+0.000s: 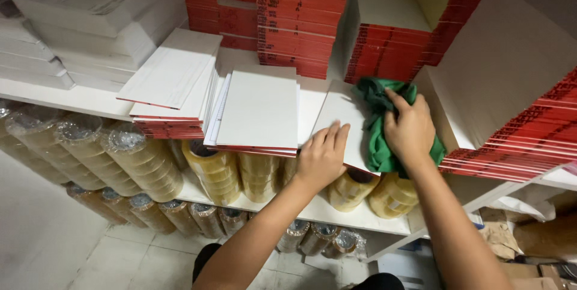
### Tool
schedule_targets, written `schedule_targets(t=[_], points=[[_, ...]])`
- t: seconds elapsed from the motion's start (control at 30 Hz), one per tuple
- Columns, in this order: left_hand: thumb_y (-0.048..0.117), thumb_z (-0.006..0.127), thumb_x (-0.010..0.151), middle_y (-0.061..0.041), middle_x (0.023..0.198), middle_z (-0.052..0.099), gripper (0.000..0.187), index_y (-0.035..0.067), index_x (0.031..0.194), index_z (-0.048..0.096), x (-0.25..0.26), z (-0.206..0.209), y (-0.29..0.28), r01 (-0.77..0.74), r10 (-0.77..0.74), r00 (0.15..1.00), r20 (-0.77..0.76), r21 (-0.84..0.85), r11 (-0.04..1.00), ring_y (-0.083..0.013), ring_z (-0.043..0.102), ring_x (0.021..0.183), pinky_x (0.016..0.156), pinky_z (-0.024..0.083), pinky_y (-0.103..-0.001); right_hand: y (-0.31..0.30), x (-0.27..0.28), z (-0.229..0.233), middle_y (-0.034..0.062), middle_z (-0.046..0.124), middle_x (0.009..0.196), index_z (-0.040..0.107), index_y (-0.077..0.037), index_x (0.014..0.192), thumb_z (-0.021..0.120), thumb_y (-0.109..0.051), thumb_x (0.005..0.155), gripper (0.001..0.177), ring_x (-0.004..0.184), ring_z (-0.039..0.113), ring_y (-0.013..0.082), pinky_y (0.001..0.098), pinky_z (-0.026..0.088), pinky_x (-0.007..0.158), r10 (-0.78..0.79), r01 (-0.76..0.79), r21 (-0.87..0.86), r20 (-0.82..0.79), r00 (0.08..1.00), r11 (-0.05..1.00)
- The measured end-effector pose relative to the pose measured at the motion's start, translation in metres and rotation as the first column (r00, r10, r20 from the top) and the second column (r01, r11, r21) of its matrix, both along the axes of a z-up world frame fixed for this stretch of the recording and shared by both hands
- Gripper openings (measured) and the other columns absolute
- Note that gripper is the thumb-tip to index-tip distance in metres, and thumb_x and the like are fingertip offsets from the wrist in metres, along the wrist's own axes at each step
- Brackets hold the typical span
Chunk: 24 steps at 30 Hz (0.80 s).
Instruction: The person wipes individual paper cards and sheets with a green cloth while moving them across a storage shelf.
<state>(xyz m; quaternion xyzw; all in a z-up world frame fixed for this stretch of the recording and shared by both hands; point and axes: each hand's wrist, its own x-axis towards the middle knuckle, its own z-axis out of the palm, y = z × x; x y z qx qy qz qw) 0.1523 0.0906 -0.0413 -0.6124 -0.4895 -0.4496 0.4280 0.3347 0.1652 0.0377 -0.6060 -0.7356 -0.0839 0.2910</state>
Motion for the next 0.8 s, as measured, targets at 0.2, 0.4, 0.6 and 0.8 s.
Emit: schedule_targets(t=[0.2, 0.4, 0.6, 0.8], points=[[0.019, 0.055, 0.086, -0.021, 0.099, 0.076, 0.034, 0.014, 0.114, 0.074, 0.005, 0.016, -0.007, 0.02, -0.031, 0.995, -0.091, -0.127, 0.992, -0.0338, 0.076, 0.095, 0.074, 0.062, -0.036, -0.031, 0.024, -0.02, 0.0181, 0.045, 0.095, 0.068, -0.024, 0.146, 0.064, 0.001, 0.089, 0.063, 0.102, 0.054, 0.0455, 0.048, 0.044, 0.097, 0.432, -0.288, 0.459, -0.247, 0.867, 0.84], [0.064, 0.039, 0.097, -0.033, 0.062, 0.063, 0.08, -0.003, 0.06, 0.064, -0.002, 0.077, -0.012, 0.501, 0.034, 0.6, 0.8, -0.408, 0.764, -0.0532, 0.066, 0.066, 0.061, 0.042, -0.058, -0.079, 0.042, 0.033, 0.0179, 0.067, 0.139, 0.062, -0.006, 0.144, 0.062, 0.002, 0.101, 0.044, 0.134, 0.059, 0.0333, 0.0511, 0.02, 0.125, 0.495, -0.116, 0.666, -0.416, 0.763, 0.737], [0.053, 0.045, 0.096, -0.014, 0.122, 0.074, 0.054, 0.013, 0.126, 0.065, -0.01, 0.093, 0.01, 0.724, 0.081, 0.232, 0.969, -0.228, 0.651, -0.037, 0.068, 0.116, 0.097, 0.049, -0.044, -0.082, 0.012, 0.053, 0.0234, 0.053, 0.134, 0.061, -0.007, 0.145, 0.055, 0.013, 0.095, 0.054, 0.128, 0.058, 0.0386, 0.0417, 0.041, 0.117, 0.6, -0.354, 0.575, -0.317, 0.735, 0.738], [0.035, 0.04, 0.101, -0.031, 0.123, 0.067, 0.048, 0.002, 0.135, 0.044, -0.019, 0.077, 0.023, 0.681, 0.208, 0.31, 0.928, -0.369, 0.633, -0.0437, 0.065, 0.119, 0.106, 0.048, -0.055, -0.046, -0.041, 0.027, 0.0243, 0.056, 0.111, 0.072, -0.022, 0.135, 0.068, 0.001, 0.085, 0.056, 0.12, 0.06, 0.0498, 0.0532, 0.045, 0.107, 0.61, -0.501, 0.357, -0.357, 0.708, 0.789]])
